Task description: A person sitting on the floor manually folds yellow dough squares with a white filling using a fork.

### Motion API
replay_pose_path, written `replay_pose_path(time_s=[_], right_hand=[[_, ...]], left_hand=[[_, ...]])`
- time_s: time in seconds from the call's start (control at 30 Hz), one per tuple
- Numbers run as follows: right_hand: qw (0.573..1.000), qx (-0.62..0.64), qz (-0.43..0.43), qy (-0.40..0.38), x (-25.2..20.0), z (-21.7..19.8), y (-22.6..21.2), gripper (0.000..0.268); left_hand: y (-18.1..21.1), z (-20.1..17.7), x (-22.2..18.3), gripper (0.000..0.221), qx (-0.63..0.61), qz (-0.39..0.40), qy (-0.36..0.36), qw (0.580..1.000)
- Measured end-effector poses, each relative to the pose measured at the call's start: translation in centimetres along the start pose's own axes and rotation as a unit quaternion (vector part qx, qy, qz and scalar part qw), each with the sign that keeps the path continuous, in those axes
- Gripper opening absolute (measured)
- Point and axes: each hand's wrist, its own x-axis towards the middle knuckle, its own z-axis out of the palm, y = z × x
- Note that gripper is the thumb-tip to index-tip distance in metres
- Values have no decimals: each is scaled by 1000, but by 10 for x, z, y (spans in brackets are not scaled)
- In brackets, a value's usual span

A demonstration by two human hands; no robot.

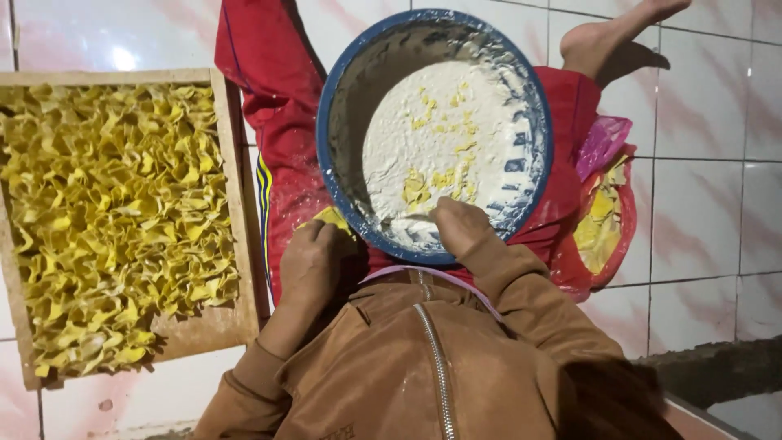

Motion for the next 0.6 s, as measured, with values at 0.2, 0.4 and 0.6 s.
replay_pose_path(time_s=[0.2, 0.4, 0.6], right_hand=[[997, 5, -67, 32, 11, -21, -11, 19], [997, 52, -10, -60, -8, -28, -44, 21], [993, 1, 73, -89, 7, -17, -10, 23]], left_hand=[[-18, 5, -2, 5, -173, -54, 20, 983], [-14, -19, -12, 11, -449, -178, 60, 874], [-22, -18, -13, 15, -723, -333, 137, 589]])
